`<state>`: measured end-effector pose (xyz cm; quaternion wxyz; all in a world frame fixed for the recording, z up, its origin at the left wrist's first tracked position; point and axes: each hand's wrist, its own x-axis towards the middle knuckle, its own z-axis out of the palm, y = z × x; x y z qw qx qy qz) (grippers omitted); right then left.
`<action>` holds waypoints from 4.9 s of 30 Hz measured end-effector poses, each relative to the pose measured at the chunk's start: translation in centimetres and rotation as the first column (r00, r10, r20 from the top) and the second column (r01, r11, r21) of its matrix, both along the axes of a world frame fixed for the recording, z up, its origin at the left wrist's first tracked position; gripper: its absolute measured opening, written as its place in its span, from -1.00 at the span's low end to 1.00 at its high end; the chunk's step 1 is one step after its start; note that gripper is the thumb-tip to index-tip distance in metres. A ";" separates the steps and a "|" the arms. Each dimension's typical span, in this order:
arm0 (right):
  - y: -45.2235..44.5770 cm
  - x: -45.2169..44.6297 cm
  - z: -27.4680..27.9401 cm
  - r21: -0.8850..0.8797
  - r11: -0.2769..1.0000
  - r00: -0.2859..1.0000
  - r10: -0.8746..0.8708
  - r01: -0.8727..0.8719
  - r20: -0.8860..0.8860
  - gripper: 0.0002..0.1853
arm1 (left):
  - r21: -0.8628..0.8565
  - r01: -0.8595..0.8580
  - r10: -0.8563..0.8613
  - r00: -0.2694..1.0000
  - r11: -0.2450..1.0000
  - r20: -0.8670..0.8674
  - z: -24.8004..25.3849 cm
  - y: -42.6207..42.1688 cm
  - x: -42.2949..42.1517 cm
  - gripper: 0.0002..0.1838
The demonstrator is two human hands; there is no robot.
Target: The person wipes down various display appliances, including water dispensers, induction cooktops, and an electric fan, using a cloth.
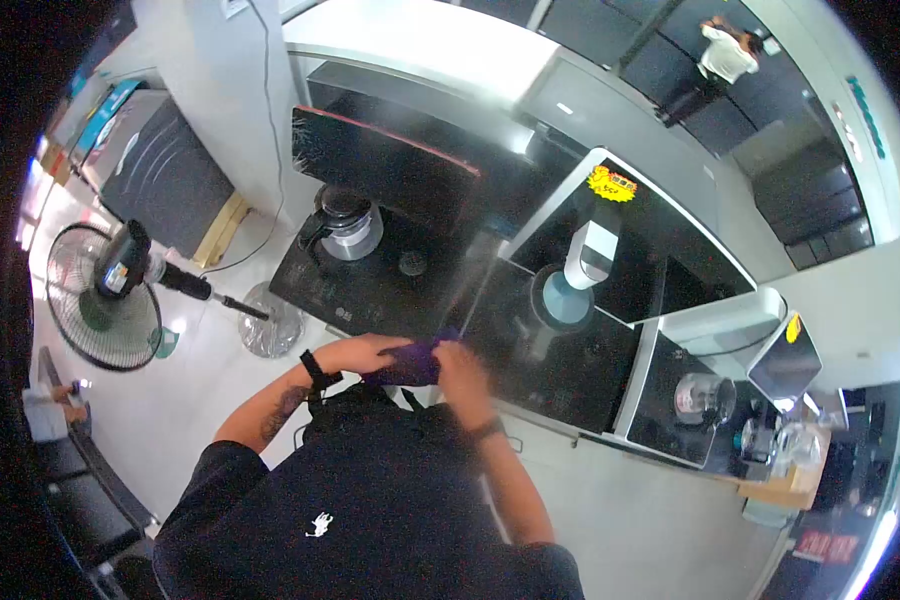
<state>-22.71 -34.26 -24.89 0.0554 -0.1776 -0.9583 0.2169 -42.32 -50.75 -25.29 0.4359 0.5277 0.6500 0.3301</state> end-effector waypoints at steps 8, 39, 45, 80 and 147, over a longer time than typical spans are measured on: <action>-6.7 -5.4 -1.5 -0.040 0.975 0.976 -0.218 0.217 -0.027 -0.62 | 0.176 -0.199 0.246 0.920 0.964 -0.306 1.0 -2.9 -7.0 -0.59; -9.0 -8.7 12.4 -0.492 0.862 0.904 -0.301 0.122 -0.304 -0.62 | -0.107 -0.435 0.155 0.526 0.894 -0.836 -1.5 -4.0 -6.8 -0.30; -12.5 -3.4 32.3 -0.208 0.859 0.742 0.252 -0.467 -0.621 -0.75 | -0.134 -0.420 0.098 0.485 0.897 -0.869 -1.5 -2.5 -7.0 -0.34; -13.6 -1.5 33.6 -0.118 0.651 0.554 0.519 -0.749 -0.650 -0.89 | -0.075 -0.424 0.169 0.510 0.903 -0.844 -0.8 -2.4 -7.4 -0.59; 10.0 -14.9 -10.1 0.016 0.997 0.997 -0.080 0.079 0.010 -0.32 | 0.240 0.163 0.019 0.790 0.957 -0.613 -1.2 5.6 1.3 -0.14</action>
